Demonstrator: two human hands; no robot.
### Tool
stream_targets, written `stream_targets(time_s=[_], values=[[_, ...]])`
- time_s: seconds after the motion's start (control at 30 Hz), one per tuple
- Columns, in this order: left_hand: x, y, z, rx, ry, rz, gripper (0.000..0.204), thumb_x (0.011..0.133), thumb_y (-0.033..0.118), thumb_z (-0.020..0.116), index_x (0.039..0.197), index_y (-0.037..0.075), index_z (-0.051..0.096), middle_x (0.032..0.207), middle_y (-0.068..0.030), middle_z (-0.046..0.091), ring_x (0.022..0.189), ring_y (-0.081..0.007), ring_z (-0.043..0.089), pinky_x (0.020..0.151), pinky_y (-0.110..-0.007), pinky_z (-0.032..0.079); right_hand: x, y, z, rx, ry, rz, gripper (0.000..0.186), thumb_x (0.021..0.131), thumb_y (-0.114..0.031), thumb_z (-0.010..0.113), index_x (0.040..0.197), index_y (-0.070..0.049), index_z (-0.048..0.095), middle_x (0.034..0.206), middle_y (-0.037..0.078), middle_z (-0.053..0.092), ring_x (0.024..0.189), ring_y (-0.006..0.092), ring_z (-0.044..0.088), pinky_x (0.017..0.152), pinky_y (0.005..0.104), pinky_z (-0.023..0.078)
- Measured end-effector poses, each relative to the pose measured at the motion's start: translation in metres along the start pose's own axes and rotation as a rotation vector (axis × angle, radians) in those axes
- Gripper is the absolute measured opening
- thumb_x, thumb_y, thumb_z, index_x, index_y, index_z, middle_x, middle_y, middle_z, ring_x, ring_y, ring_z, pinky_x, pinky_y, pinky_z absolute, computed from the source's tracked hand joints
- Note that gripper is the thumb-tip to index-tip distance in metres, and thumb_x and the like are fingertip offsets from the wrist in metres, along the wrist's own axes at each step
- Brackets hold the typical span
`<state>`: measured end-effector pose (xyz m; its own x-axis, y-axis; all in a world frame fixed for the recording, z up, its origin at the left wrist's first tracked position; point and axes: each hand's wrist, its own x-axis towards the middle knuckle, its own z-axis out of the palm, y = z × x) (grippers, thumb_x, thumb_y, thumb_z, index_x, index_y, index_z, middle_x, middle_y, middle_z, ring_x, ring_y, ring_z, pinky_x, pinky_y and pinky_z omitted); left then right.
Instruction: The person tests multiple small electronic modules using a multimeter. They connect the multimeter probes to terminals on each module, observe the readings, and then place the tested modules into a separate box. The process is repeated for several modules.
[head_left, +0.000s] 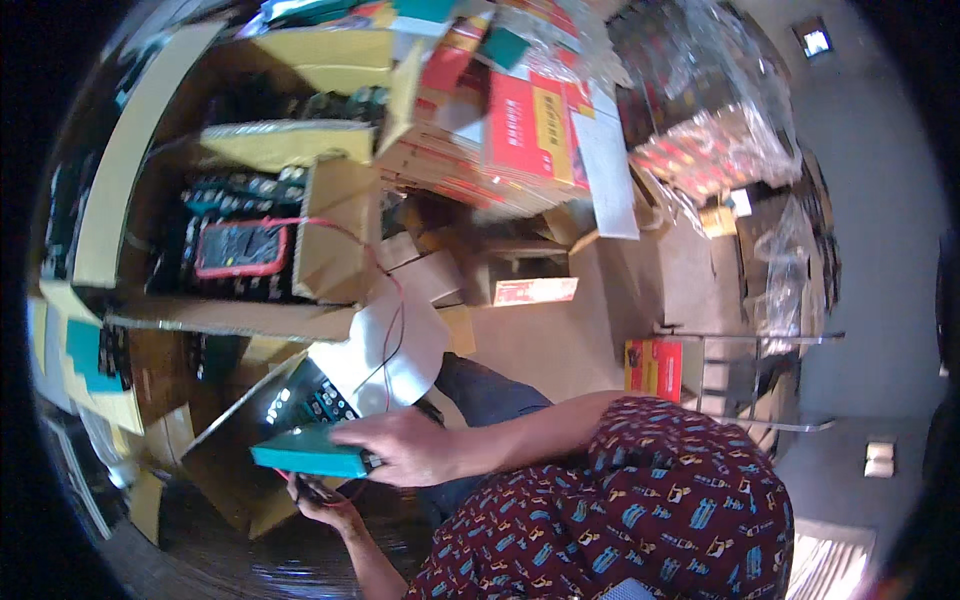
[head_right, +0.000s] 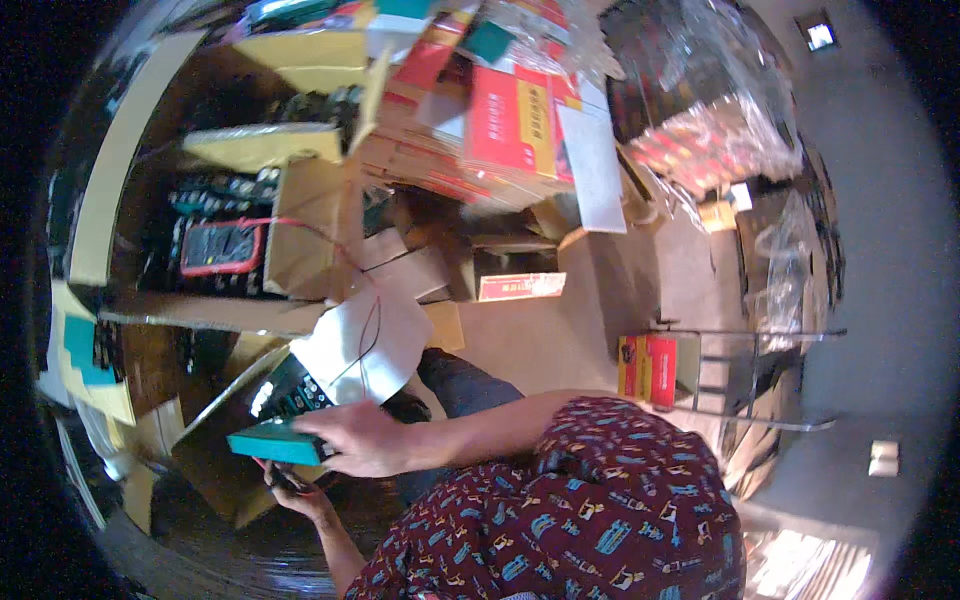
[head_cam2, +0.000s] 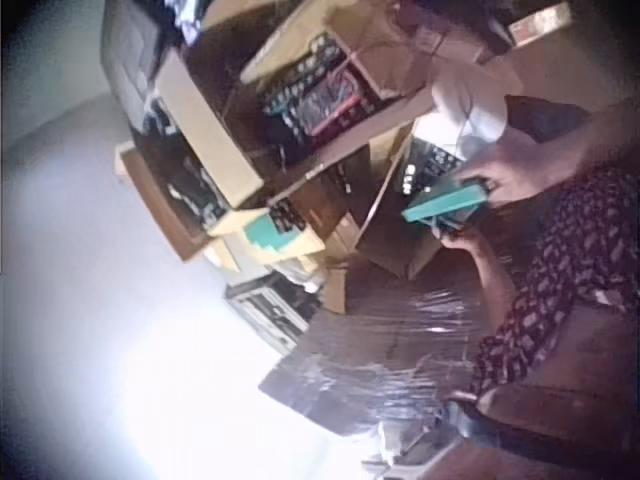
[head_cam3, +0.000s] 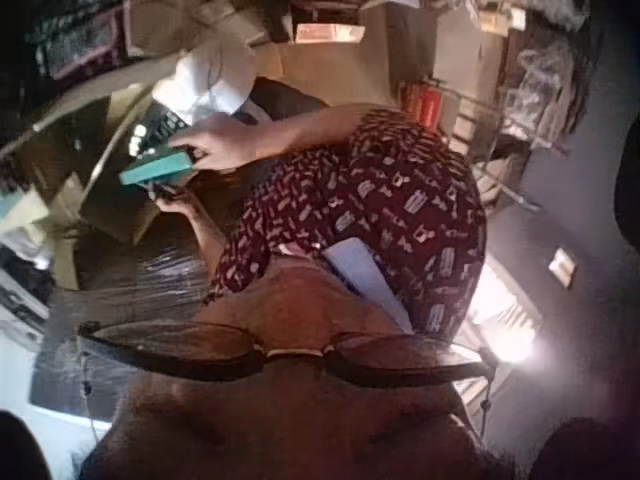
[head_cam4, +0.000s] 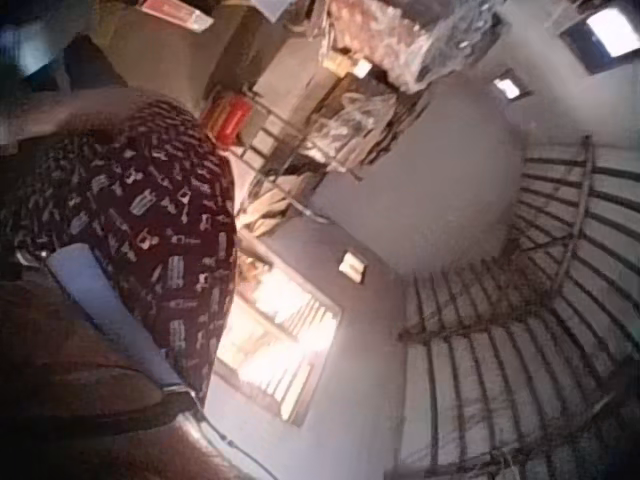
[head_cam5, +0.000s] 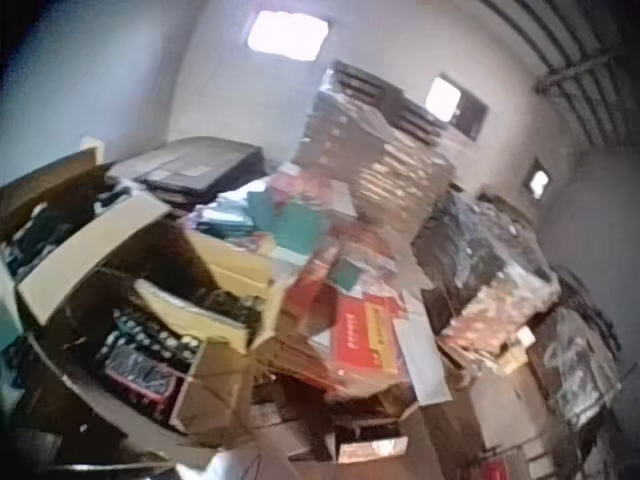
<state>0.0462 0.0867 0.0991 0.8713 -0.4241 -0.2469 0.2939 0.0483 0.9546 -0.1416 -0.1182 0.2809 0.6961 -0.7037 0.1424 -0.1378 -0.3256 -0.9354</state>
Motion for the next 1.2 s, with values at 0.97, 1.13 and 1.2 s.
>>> stream_targets(time_s=[0.97, 1.13, 1.2], values=[[-0.229, -0.038, 0.235, 1.732, -1.504, 0.059, 0.026, 0.092, 0.024, 0.066, 0.083, 0.000, 0.068, 0.076, -0.0230, 0.063, 0.074, -0.0395, 0.066, 0.063, -0.053, 0.048, -0.645, 0.160, -0.290, 0.560, 2.046, 1.165, 0.018, 0.087, -0.007, 0.080, 0.100, 0.004, 0.075, 0.092, 0.011, 0.077, 0.075, 0.0209, 0.073, 0.064, 0.0362, 0.060], [-0.296, -0.051, 0.281, 1.791, -1.455, -0.161, 0.026, 0.093, 0.025, 0.066, 0.085, 0.001, 0.067, 0.076, -0.0215, 0.062, 0.074, -0.0380, 0.066, 0.063, -0.051, 0.049, -0.726, 0.176, -0.320, 0.622, 2.187, 1.086, 0.018, 0.086, -0.007, 0.081, 0.100, 0.003, 0.075, 0.093, 0.011, 0.077, 0.076, 0.0214, 0.073, 0.066, 0.0366, 0.060], [-0.325, -0.061, 0.299, 1.786, -1.464, -0.190, 0.026, 0.093, 0.026, 0.066, 0.086, 0.001, 0.067, 0.076, -0.0209, 0.062, 0.073, -0.0374, 0.065, 0.062, -0.051, 0.049, -0.770, 0.184, -0.338, 0.555, 2.177, 1.205, 0.019, 0.086, -0.007, 0.081, 0.101, 0.003, 0.075, 0.094, 0.012, 0.077, 0.077, 0.0217, 0.074, 0.067, 0.0369, 0.060]])
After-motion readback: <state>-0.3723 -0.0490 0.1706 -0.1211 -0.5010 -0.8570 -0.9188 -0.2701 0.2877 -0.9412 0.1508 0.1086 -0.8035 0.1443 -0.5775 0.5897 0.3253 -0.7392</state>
